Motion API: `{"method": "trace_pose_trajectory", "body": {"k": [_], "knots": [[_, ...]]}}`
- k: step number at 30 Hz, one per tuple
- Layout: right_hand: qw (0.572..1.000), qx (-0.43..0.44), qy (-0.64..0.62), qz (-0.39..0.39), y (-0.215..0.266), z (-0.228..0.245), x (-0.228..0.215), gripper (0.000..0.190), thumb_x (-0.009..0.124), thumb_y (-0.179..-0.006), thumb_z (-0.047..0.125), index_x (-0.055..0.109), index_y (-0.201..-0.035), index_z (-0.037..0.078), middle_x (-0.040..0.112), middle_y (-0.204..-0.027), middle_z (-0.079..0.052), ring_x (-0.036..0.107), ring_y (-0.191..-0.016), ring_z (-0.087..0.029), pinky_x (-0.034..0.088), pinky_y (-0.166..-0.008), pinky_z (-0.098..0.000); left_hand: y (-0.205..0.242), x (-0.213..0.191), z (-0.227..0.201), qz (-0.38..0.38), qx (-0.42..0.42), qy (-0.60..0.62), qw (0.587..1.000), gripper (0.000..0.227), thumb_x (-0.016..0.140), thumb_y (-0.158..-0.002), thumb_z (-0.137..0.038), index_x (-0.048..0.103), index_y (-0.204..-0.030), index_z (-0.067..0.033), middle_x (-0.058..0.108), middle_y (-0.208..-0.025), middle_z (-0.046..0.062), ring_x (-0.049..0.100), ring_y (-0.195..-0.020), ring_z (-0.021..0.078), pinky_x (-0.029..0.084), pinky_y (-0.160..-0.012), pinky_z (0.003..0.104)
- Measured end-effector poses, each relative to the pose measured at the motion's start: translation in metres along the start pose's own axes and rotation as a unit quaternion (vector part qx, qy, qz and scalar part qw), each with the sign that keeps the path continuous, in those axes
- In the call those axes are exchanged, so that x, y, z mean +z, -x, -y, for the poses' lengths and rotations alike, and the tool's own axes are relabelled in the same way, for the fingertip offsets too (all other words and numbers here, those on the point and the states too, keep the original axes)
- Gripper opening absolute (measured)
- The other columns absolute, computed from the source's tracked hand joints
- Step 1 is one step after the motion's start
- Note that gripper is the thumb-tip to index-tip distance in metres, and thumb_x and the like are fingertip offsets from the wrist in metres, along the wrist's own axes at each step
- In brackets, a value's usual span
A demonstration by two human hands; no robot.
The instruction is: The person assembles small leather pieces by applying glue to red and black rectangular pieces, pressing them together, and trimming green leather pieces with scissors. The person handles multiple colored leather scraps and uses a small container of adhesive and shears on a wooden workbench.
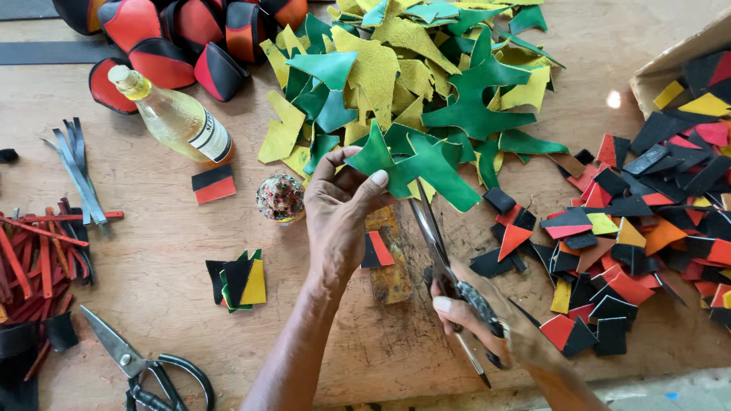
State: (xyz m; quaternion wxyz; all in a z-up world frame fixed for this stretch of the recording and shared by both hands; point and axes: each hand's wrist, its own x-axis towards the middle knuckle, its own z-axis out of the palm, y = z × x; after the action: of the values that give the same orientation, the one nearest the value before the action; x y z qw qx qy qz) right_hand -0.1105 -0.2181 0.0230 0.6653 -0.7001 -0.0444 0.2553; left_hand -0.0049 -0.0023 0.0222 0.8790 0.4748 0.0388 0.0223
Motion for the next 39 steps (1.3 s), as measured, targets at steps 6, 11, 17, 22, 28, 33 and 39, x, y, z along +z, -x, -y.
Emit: {"method": "trace_pose_trajectory", "body": {"k": [6, 11, 17, 22, 28, 33, 39], "knots": [[0.977, -0.134, 0.159, -0.042, -0.016, -0.001, 0.012, 0.037, 0.063, -0.095, 0.024, 0.057, -0.122, 0.0, 0.057, -0.097, -0.008, 0.063, -0.071, -0.014, 0.058, -0.059, -0.0297, 0.005, 0.0, 0.003, 0.013, 0.071, -0.024, 0.997, 0.047, 0.074, -0.088, 0.001, 0.049, -0.127, -0.0089, 0.074, -0.104, 0.01, 0.074, -0.092, 0.0147, 0.064, -0.079, 0.031], [0.988, -0.039, 0.137, -0.055, -0.029, -0.001, 0.017, 0.029, 0.069, -0.091, 0.029, 0.054, -0.097, 0.004, 0.054, -0.078, -0.006, 0.061, -0.06, -0.014, 0.055, -0.051, -0.0297, 0.003, -0.006, 0.01, 0.022, 0.061, -0.072, 0.995, 0.038, 0.076, -0.091, 0.004, 0.066, -0.128, 0.0028, 0.074, -0.114, 0.011, 0.072, -0.099, 0.0141, 0.062, -0.088, 0.03], [0.988, -0.028, 0.127, -0.085, -0.034, -0.005, 0.023, 0.033, 0.071, -0.086, 0.028, 0.048, -0.092, 0.006, 0.055, -0.072, -0.002, 0.059, -0.052, -0.011, 0.054, -0.044, -0.0287, 0.001, -0.012, 0.016, 0.05, 0.07, -0.08, 0.993, 0.047, 0.077, -0.089, 0.005, 0.064, -0.134, 0.0023, 0.073, -0.12, 0.009, 0.072, -0.104, 0.014, 0.06, -0.096, 0.028], [0.985, -0.027, 0.143, -0.095, -0.036, -0.005, 0.028, 0.032, 0.073, -0.085, 0.027, 0.049, -0.09, 0.006, 0.056, -0.07, -0.003, 0.059, -0.052, -0.012, 0.054, -0.044, -0.0296, 0.003, -0.014, 0.012, 0.049, 0.079, -0.085, 0.992, 0.047, 0.076, -0.089, 0.007, 0.064, -0.134, 0.0028, 0.069, -0.124, 0.008, 0.071, -0.105, 0.0132, 0.061, -0.097, 0.028], [0.982, -0.002, 0.158, -0.105, -0.035, -0.003, 0.029, 0.031, 0.073, -0.084, 0.028, 0.05, -0.09, 0.006, 0.057, -0.066, -0.003, 0.062, -0.046, -0.013, 0.053, -0.042, -0.0298, 0.006, -0.009, 0.007, 0.055, 0.085, -0.098, 0.99, 0.047, 0.076, -0.089, 0.008, 0.064, -0.134, 0.0036, 0.067, -0.125, 0.008, 0.071, -0.102, 0.0138, 0.06, -0.092, 0.027], [0.98, -0.029, 0.158, -0.121, -0.032, -0.005, 0.029, 0.03, 0.074, -0.084, 0.027, 0.054, -0.092, 0.006, 0.057, -0.065, -0.004, 0.058, -0.05, -0.014, 0.052, -0.046, -0.0309, 0.014, -0.001, 0.0, 0.054, 0.075, -0.08, 0.993, 0.045, 0.075, -0.089, 0.008, 0.064, -0.132, 0.0041, 0.066, -0.124, 0.006, 0.071, -0.104, 0.0131, 0.061, -0.092, 0.026], [0.964, -0.14, 0.175, -0.139, -0.032, -0.008, 0.027, 0.032, 0.074, -0.084, 0.02, 0.053, -0.1, 0.002, 0.056, -0.068, -0.003, 0.053, -0.055, -0.011, 0.047, -0.051, -0.0298, 0.017, 0.008, -0.007, 0.067, 0.091, -0.092, 0.989, 0.046, 0.076, -0.089, 0.01, 0.065, -0.134, 0.0042, 0.062, -0.122, 0.007, 0.068, -0.101, 0.0131, 0.06, -0.089, 0.024]]}}
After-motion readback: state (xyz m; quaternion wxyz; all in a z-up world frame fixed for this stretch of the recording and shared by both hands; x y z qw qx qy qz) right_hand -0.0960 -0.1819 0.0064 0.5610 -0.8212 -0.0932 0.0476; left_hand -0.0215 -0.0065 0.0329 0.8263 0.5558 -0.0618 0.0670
